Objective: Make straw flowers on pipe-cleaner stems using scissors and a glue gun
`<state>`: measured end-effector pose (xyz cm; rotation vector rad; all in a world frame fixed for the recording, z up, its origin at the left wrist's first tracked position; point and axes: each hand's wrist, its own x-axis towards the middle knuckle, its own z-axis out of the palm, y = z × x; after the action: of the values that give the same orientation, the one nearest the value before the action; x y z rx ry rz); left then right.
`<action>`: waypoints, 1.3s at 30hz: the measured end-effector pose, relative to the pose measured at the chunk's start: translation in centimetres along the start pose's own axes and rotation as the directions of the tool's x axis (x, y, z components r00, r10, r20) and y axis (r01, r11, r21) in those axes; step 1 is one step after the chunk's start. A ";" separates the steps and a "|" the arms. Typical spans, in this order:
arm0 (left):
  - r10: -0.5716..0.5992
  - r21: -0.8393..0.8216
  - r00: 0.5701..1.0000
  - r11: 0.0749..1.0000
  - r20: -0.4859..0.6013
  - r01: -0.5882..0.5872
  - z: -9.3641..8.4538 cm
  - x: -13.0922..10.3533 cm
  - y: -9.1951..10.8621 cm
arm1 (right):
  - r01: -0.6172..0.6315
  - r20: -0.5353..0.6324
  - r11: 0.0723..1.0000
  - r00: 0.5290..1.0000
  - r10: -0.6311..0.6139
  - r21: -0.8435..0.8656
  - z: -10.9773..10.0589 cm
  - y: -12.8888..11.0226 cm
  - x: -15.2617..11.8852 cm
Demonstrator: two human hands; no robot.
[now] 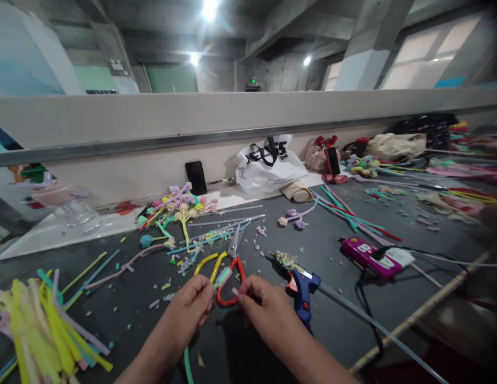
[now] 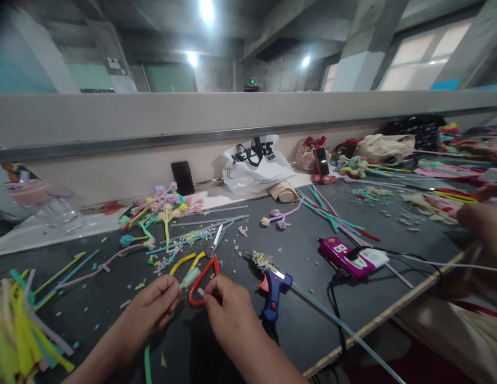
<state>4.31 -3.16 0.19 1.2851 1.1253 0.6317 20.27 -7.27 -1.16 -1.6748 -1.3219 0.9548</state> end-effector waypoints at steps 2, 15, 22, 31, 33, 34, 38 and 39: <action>-0.030 0.035 1.000 0.999 -0.007 0.030 0.1 -0.1 -0.1 | -0.013 0.019 0.999 1.000 0.012 0.046 0.0 -0.1 -0.3; 0.016 -0.031 0.995 0.999 -0.101 -0.019 -0.1 -1.0 0.5 | 0.406 0.075 0.888 0.914 -0.400 -0.213 -1.5 -0.6 -1.5; -0.136 -0.279 0.990 0.950 0.042 0.142 0.0 -0.4 -0.7 | 0.143 -0.140 0.868 0.962 -0.235 -0.476 -6.4 3.9 -5.4; -0.155 -0.269 0.985 0.948 0.074 0.170 0.7 -0.4 -0.9 | -0.336 -0.324 0.743 0.931 0.169 -0.579 -8.5 3.8 -3.6; -0.141 -0.269 0.989 0.951 0.053 0.150 0.8 -0.5 -0.9 | -0.343 -0.309 0.702 0.934 0.181 -0.624 -8.3 3.3 -2.9; -0.135 -0.269 0.990 0.953 0.042 0.142 0.8 -0.5 -0.8 | -0.353 -0.311 0.708 0.930 0.195 -0.611 -8.2 3.2 -2.6; -0.119 -0.263 0.993 0.957 0.015 0.118 1.0 -0.4 -0.9 | -0.411 -0.298 0.816 0.904 0.307 -0.406 -8.4 4.0 -2.2; -0.112 -0.264 0.994 0.958 0.015 0.112 1.0 -0.3 -1.0 | -0.423 -0.295 0.831 0.897 0.329 -0.361 -8.5 4.2 -2.3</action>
<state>4.88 -4.10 -0.76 0.9853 1.0658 0.6724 29.16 -11.18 -1.27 -2.3702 -1.1115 0.6947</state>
